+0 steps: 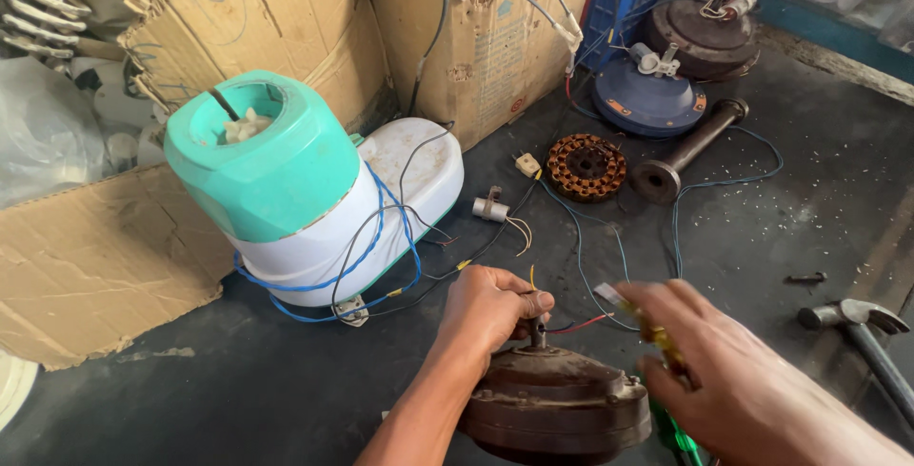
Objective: The person works on a disassembled ceiling fan motor on a workshop bench, first handling the round motor housing, then twisting and connecting the fan's wires by hand and with a screwdriver, occasionally repositioning the housing while routing the wires.
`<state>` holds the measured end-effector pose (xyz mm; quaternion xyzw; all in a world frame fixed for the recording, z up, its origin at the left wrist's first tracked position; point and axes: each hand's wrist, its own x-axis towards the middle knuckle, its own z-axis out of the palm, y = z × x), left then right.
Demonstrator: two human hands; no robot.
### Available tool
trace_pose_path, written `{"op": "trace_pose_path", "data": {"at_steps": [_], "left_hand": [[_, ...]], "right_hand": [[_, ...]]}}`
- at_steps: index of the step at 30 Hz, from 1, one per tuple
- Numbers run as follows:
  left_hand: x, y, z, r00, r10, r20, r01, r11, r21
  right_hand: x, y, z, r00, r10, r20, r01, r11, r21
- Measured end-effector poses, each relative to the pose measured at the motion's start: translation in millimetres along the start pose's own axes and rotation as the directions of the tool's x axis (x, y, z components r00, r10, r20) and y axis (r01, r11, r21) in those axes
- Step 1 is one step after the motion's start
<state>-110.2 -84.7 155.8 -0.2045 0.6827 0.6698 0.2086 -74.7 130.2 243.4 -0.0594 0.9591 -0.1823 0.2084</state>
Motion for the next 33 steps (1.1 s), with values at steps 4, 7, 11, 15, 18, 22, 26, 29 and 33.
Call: {"op": "trace_pose_path", "data": {"at_steps": [4, 7, 11, 15, 18, 22, 26, 29, 33], "left_hand": [[-5.9, 2.8, 1.2, 0.998, 0.029, -0.054, -0.023, 0.995, 0.092], [-10.4, 7.2, 1.5, 0.995, 0.019, -0.096, -0.003, 0.986, 0.166], [-14.4, 10.6, 2.6, 0.996, 0.025, -0.091, -0.009, 0.985, 0.171], [-13.5, 10.3, 2.1, 0.997, 0.012, -0.08, -0.002, 0.992, 0.129], [-12.0, 9.6, 1.8, 0.997, 0.017, -0.071, -0.01, 0.995, 0.096], [-11.7, 10.5, 1.0, 0.996, 0.015, -0.087, -0.002, 0.989, 0.148], [-11.4, 12.3, 0.2, 0.995, 0.016, -0.096, 0.001, 0.985, 0.175], [-10.9, 11.8, 0.0, 0.995, 0.016, -0.1, 0.001, 0.985, 0.173], [-8.8, 10.3, 0.8, 0.995, 0.047, -0.091, -0.028, 0.981, 0.193]], "right_hand": [[4.7, -7.0, 12.6, 0.973, -0.224, -0.052, 0.223, 0.975, -0.016], [6.1, -14.4, 20.0, 0.983, -0.178, -0.045, 0.169, 0.973, -0.154], [7.2, -25.3, 19.8, 0.995, -0.061, -0.079, 0.049, 0.987, -0.15], [10.5, -31.8, 14.4, 0.998, -0.048, -0.047, 0.042, 0.994, -0.104], [13.4, -34.4, 12.3, 1.0, 0.009, -0.007, -0.01, 0.997, -0.07], [17.1, -37.3, 10.1, 1.0, 0.003, -0.021, -0.005, 0.995, -0.097], [20.5, -42.3, 6.6, 1.0, 0.016, -0.019, -0.018, 0.994, -0.103], [22.0, -47.6, 2.5, 0.993, 0.116, 0.035, -0.113, 0.991, -0.068], [22.6, -55.8, -4.8, 0.988, 0.14, 0.061, -0.135, 0.987, -0.088]]}}
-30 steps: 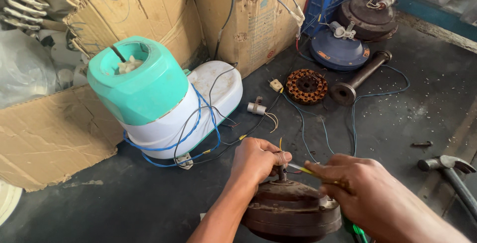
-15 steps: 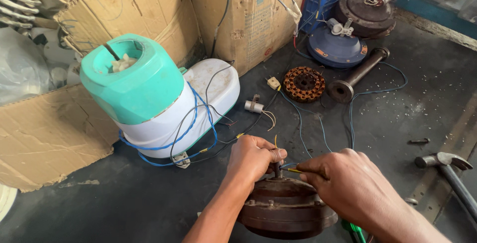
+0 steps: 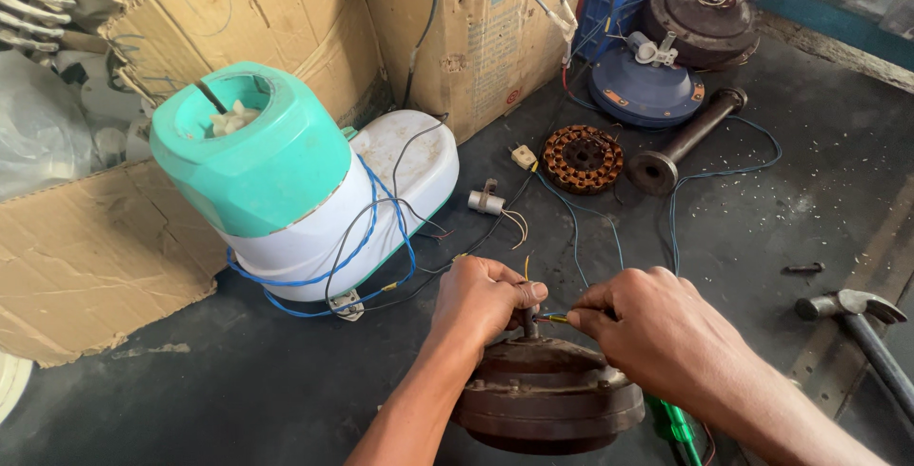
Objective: The person works on a disassembled ceiling fan motor on a workshop bench, first handling the round motor housing, then twisting and connecting the fan's wires by hand and with a screwdriver, occasionally repositioning the housing while routing the wires.
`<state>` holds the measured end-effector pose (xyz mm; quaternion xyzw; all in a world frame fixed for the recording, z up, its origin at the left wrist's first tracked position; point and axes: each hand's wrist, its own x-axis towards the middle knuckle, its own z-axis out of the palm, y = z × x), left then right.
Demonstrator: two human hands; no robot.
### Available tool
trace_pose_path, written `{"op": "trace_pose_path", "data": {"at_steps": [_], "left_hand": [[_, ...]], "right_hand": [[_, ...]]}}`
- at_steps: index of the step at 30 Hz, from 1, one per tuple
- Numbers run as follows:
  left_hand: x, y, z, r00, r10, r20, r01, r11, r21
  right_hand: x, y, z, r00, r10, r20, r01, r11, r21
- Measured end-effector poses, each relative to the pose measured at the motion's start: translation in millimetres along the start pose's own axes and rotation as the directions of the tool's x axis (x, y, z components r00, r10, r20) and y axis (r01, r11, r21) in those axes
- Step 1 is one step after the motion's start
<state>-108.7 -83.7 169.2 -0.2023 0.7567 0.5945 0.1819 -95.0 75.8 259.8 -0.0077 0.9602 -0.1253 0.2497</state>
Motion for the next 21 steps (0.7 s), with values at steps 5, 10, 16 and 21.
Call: {"op": "trace_pose_path", "data": {"at_steps": [5, 10, 16, 21], "left_hand": [[1.7, -0.6, 0.0, 1.0, -0.009, -0.006, 0.009, 0.999, 0.042], [1.4, 1.1, 0.4, 1.0, -0.017, 0.015, 0.018, 1.0, -0.018], [1.8, 1.7, 3.3, 1.0, -0.022, -0.006, 0.022, 0.999, 0.042], [3.9, -0.4, 3.2, 1.0, -0.001, 0.027, 0.001, 1.0, 0.012]], "right_hand": [[1.7, -6.7, -7.1, 0.997, 0.031, 0.073, -0.03, 1.0, -0.005], [9.2, -1.6, -5.0, 0.996, 0.006, 0.088, -0.007, 1.0, 0.017], [13.0, 1.1, 1.1, 0.981, -0.186, -0.044, 0.177, 0.971, -0.163], [4.7, -6.8, -0.5, 0.98, -0.195, -0.031, 0.182, 0.953, -0.24]]}}
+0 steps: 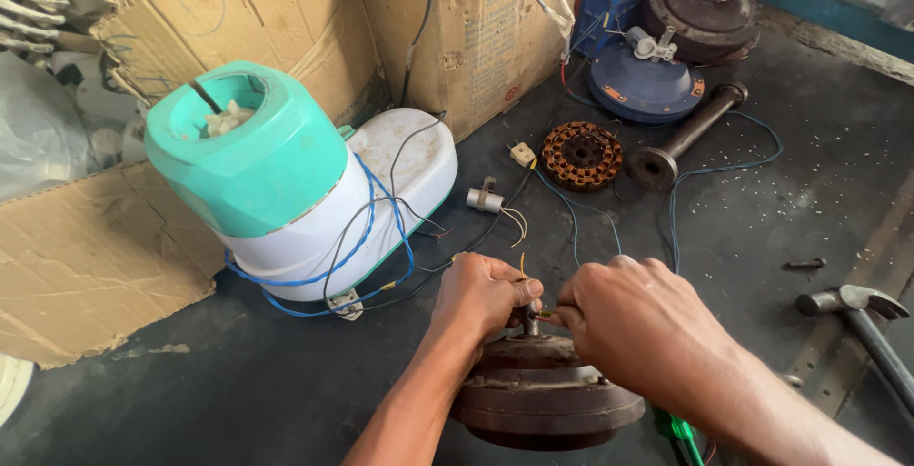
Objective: The person works on a disassembled ceiling fan motor on a workshop bench, first handling the round motor housing, then twisting and connecting the fan's wires by hand and with a screwdriver, occasionally repositioning the housing while routing the wires.
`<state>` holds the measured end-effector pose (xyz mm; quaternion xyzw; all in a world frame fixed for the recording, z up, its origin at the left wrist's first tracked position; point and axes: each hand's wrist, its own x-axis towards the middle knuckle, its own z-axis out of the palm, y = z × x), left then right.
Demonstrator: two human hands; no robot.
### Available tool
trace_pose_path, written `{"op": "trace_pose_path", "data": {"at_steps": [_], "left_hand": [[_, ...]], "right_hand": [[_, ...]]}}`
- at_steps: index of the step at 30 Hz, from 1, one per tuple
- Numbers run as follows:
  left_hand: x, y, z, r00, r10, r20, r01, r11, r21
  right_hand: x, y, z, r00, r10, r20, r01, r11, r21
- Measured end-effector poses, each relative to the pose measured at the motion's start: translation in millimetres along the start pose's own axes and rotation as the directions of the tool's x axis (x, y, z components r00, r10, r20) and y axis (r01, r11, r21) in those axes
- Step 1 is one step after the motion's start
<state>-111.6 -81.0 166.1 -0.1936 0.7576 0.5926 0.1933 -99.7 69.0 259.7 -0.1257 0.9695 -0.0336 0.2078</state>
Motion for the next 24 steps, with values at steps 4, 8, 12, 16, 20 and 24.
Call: {"op": "trace_pose_path", "data": {"at_steps": [4, 8, 12, 16, 20, 24], "left_hand": [[0.2, -2.9, 0.9, 0.999, 0.037, 0.022, -0.037, 0.999, 0.0], [0.7, -4.4, 2.7, 0.998, 0.046, 0.04, -0.044, 0.998, -0.051], [2.9, -3.8, 1.4, 0.998, 0.045, 0.036, -0.045, 0.999, -0.001], [3.5, -3.2, 0.9, 0.999, 0.027, 0.032, -0.028, 0.999, 0.039], [2.7, -2.3, 2.7, 0.999, 0.016, 0.028, -0.016, 1.0, 0.012], [2.3, -1.5, 2.8, 1.0, 0.006, 0.012, -0.007, 0.999, 0.047]], "right_hand": [[-2.5, -3.3, 0.5, 0.999, -0.035, -0.012, 0.034, 0.997, -0.068], [0.0, 3.5, 9.6, 0.995, -0.073, -0.075, 0.065, 0.993, -0.094], [2.0, 13.4, 20.1, 0.967, -0.166, -0.191, 0.171, 0.985, 0.008], [1.1, 15.1, 22.3, 0.942, -0.207, -0.263, 0.236, 0.968, 0.083], [0.6, 9.9, 12.5, 0.998, -0.02, -0.066, 0.023, 0.999, 0.037], [3.6, 4.5, 3.0, 0.999, 0.032, 0.004, -0.032, 0.997, 0.072]]}}
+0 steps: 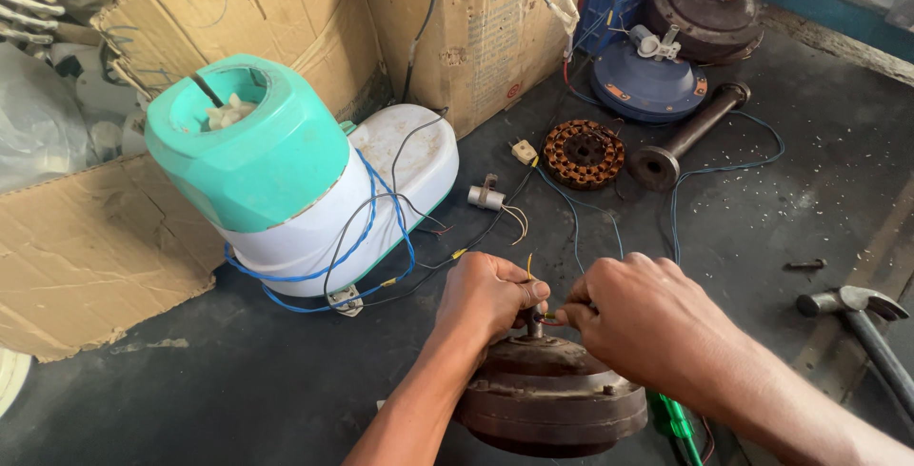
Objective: The person works on a disassembled ceiling fan motor on a workshop bench, first handling the round motor housing, then twisting and connecting the fan's wires by hand and with a screwdriver, occasionally repositioning the housing while routing the wires.
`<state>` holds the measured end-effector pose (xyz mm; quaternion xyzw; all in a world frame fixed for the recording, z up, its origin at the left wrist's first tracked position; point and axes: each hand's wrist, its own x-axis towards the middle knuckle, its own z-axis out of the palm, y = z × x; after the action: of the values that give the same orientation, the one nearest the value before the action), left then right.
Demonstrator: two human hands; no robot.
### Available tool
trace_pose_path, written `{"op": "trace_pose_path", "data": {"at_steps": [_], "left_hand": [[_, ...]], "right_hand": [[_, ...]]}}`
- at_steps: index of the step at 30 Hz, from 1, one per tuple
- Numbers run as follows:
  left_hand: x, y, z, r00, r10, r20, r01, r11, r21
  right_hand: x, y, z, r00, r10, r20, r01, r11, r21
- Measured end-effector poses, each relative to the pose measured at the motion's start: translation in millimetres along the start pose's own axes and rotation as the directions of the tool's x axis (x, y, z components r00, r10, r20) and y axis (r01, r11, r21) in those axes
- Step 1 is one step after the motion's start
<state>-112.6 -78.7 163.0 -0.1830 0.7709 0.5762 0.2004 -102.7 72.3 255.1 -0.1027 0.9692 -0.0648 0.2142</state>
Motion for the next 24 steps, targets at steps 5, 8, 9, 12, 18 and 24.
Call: {"op": "trace_pose_path", "data": {"at_steps": [5, 8, 9, 12, 18, 24], "left_hand": [[-2.2, 0.3, 1.3, 0.999, 0.03, -0.019, -0.029, 0.998, 0.052], [-5.6, -0.6, 1.4, 0.998, 0.059, -0.02, -0.058, 0.997, 0.055], [-6.3, -0.7, 1.7, 0.998, 0.065, -0.019, -0.064, 0.996, 0.06], [-6.3, -1.0, 1.1, 0.998, 0.058, -0.004, -0.058, 0.998, 0.03], [-2.4, -4.0, 1.7, 0.998, 0.06, -0.003, -0.06, 0.997, -0.056], [-1.0, -1.6, 1.5, 0.999, 0.052, -0.013, -0.051, 0.999, 0.017]], "right_hand": [[-6.8, -0.3, 13.7, 1.0, -0.011, 0.004, 0.012, 0.971, -0.237], [-5.7, 8.6, 19.2, 0.978, -0.182, -0.099, 0.147, 0.946, -0.288], [-5.2, 12.1, 20.1, 0.95, -0.268, -0.161, 0.215, 0.934, -0.284], [-2.1, 18.5, 22.6, 0.858, -0.438, -0.267, 0.364, 0.886, -0.287], [8.3, 29.8, 18.0, 0.713, -0.676, -0.186, 0.581, 0.719, -0.382], [7.8, 32.4, 16.4, 0.758, -0.614, -0.219, 0.553, 0.784, -0.284]]}}
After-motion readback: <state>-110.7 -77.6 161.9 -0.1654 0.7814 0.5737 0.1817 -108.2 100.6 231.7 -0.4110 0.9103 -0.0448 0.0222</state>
